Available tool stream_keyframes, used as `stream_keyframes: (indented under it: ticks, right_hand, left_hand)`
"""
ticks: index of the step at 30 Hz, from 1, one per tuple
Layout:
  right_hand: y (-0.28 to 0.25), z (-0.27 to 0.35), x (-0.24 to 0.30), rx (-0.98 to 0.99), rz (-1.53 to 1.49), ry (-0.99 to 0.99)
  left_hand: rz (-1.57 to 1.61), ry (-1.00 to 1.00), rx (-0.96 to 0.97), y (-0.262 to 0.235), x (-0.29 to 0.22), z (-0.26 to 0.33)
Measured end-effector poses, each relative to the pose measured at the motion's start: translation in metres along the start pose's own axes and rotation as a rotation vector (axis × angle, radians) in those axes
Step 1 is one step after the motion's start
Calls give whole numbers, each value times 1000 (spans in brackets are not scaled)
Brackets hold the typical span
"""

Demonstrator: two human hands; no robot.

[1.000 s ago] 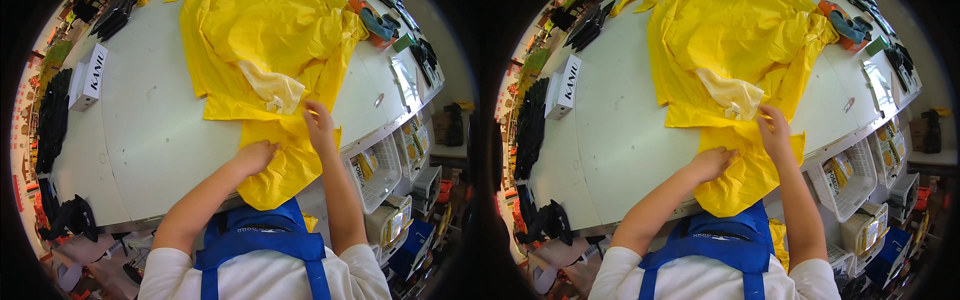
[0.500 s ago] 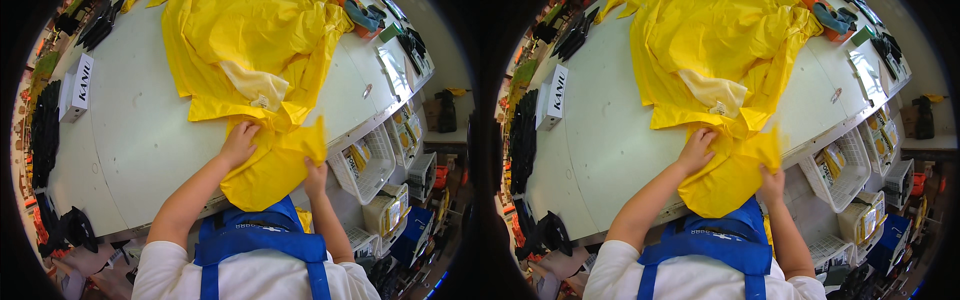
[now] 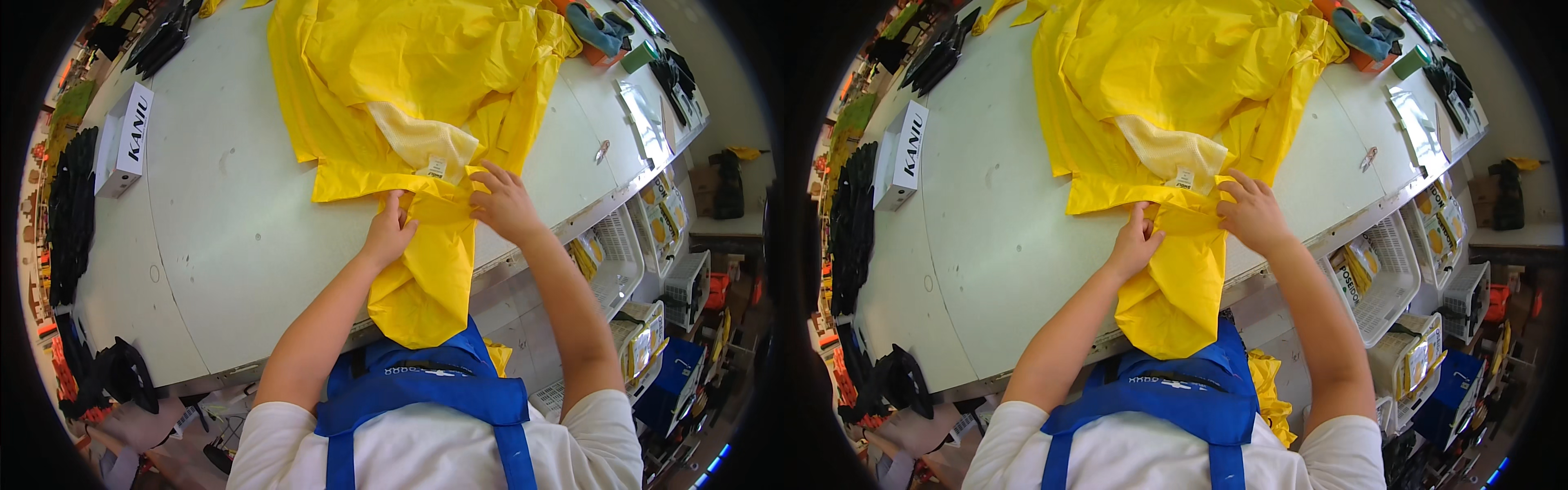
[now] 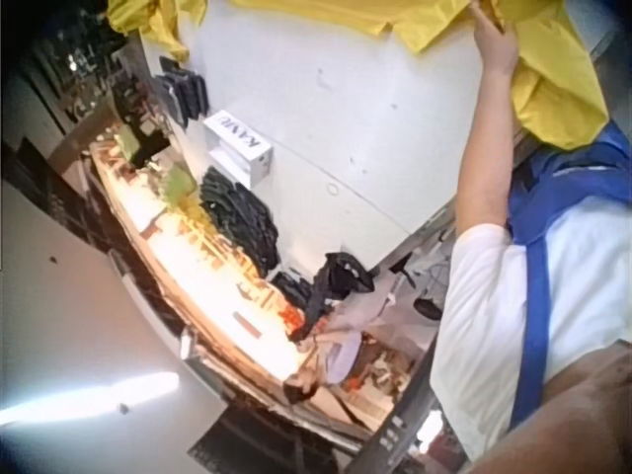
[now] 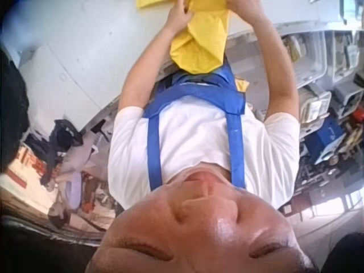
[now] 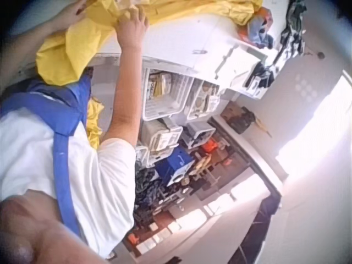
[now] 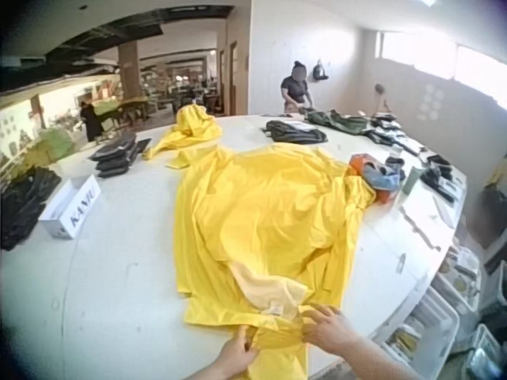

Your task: The person folds a yellow raincoat on a table, trims loose threads with scissors, and stacks the finished item with others. The person uses scissors to snip threads and then folds the garment into a compact shape.

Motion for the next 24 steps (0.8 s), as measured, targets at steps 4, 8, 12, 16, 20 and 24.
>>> stream_keyframes:
  ticks: [4,8,12,16,20,24]
  right_hand:
    - [21,-8,-69,38,-712,766]
    - [43,3,-60,-50,-393,726]
    - [24,49,3,-313,-162,343]
    - [20,115,87,131,-101,-87]
    - [38,105,114,38,-301,-231]
    - [72,83,86,94,-785,726]
  left_hand:
    - [-27,11,-21,-2,-2,0]
    - [-478,274,-134,4,-15,-6]
    - [-819,617,20,11,1,-1]
    - [-734,558,304,9,-2,2]
    - [-816,559,380,6,-19,15]
    - [-137,122,442,-4,-10,-4]
Point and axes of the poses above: each hand's wrist, its own z-axis away from the middle knuckle, its own y-axis out of the palm, x = y × z, the point moved 3 cm from there along -z, towards the middle knuckle, and after that the axes turned 5 degrees about z, right-handed, at the moved point
